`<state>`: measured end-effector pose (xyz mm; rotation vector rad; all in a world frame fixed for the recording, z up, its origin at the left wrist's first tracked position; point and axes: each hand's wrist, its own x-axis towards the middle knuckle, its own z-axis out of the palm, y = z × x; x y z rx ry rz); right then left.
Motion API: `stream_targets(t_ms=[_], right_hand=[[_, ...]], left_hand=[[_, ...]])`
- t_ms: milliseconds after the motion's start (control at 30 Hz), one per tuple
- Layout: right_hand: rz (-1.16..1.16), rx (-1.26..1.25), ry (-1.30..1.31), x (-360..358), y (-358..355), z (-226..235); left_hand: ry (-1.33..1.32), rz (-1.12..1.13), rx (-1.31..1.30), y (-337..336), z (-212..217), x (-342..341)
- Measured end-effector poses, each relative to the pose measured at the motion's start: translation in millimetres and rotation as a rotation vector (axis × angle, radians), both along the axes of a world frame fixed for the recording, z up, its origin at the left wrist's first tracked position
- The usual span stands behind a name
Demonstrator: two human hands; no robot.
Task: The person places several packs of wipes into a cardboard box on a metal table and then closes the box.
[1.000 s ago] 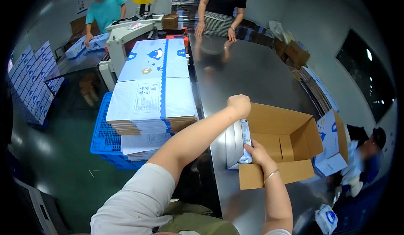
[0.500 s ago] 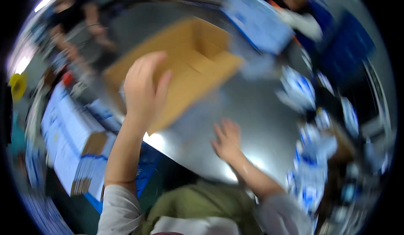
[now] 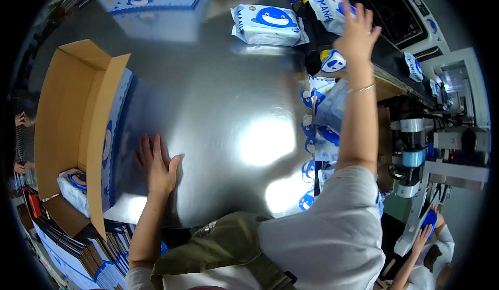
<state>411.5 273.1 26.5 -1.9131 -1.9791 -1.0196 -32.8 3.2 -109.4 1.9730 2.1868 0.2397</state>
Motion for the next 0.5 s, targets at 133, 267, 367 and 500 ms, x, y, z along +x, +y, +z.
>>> stream_targets(t_ms=[133,267,367,500], right_hand=[[0.039,-0.194,0.027,44,57,4],[0.278,-0.411,0.196,3,112,-17],[0.321,-0.628,0.554,-33,135,-20],[0.390,-0.762,0.674,-92,117,-13]], left_hand=[[-0.004,-0.018,0.009,4,1,-2],[0.029,0.026,-0.068,1,6,0],[-0.017,0.015,-0.069,2,0,0],[-0.069,0.020,-0.016,6,5,3]])
